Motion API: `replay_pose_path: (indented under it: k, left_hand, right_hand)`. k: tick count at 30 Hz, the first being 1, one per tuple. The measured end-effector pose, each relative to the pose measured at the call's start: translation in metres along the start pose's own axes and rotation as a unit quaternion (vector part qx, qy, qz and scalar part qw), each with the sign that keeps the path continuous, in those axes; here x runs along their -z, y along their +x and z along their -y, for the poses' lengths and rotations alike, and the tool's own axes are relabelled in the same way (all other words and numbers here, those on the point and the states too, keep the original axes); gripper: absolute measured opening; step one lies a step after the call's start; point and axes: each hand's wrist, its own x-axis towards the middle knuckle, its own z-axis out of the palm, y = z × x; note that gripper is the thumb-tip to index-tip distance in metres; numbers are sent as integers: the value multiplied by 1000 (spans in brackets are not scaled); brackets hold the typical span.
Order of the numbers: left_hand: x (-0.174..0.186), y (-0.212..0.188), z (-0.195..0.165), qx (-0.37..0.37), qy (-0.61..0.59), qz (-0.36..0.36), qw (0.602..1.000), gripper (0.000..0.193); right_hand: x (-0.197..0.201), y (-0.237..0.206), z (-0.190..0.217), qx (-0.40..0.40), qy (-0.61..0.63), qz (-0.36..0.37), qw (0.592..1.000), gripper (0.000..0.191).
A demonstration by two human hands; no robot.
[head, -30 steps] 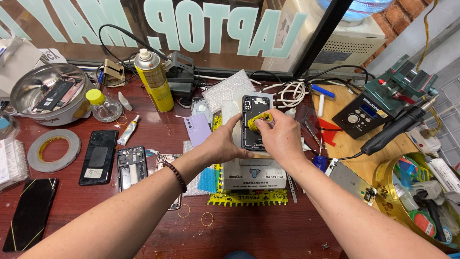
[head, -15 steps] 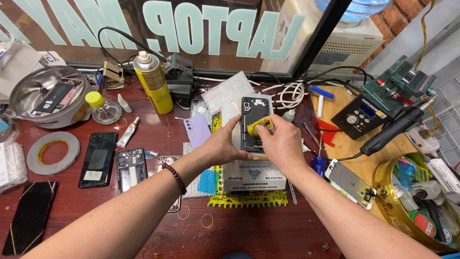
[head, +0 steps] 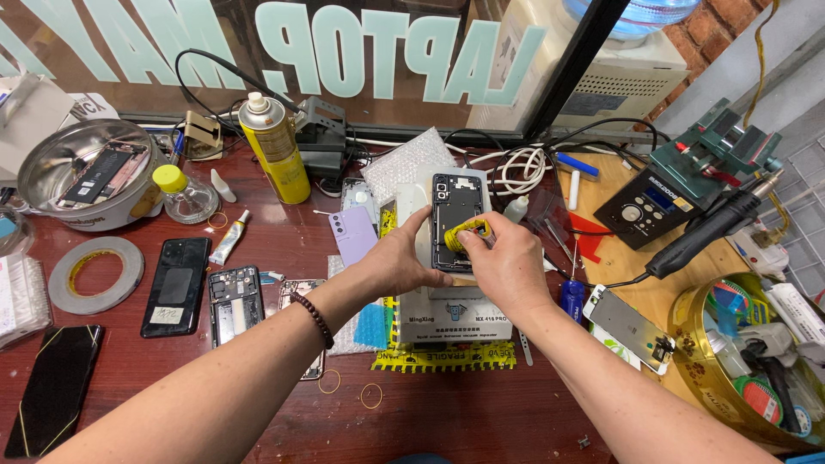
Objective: The person unplugs a charging cable from a phone, then applies adhesive from a yellow glue bottle around the edges of the phone frame. They press a purple back cover onto the phone, then wrap rubber bands around the assembled phone to hold the cover in place.
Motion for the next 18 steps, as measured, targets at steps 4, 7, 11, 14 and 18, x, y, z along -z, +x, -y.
replay_pose_path:
  k: [4,7,11,14,18]
  left_hand:
    - [0,0,0,-4,-3,-4,1000,131]
    - [0,1,0,-1,-2,-2,1000,131]
    - [1,0,1,-3,-4,0,1000,129]
    - [1,0,0,-6,-4,0,1000,129]
    - [2,0,-1,1,-4,3,1000,130]
  right_hand:
    - [0,-1,-3,10,2,0,1000,20]
    - [0,-2,-4,12,4,2,1000,20]
    - [0,-3,-5,13,2,8,1000,21]
    - [1,-2,-6,15,3,18,1000,21]
    - [2,0,-7,14,-4,30,999,21]
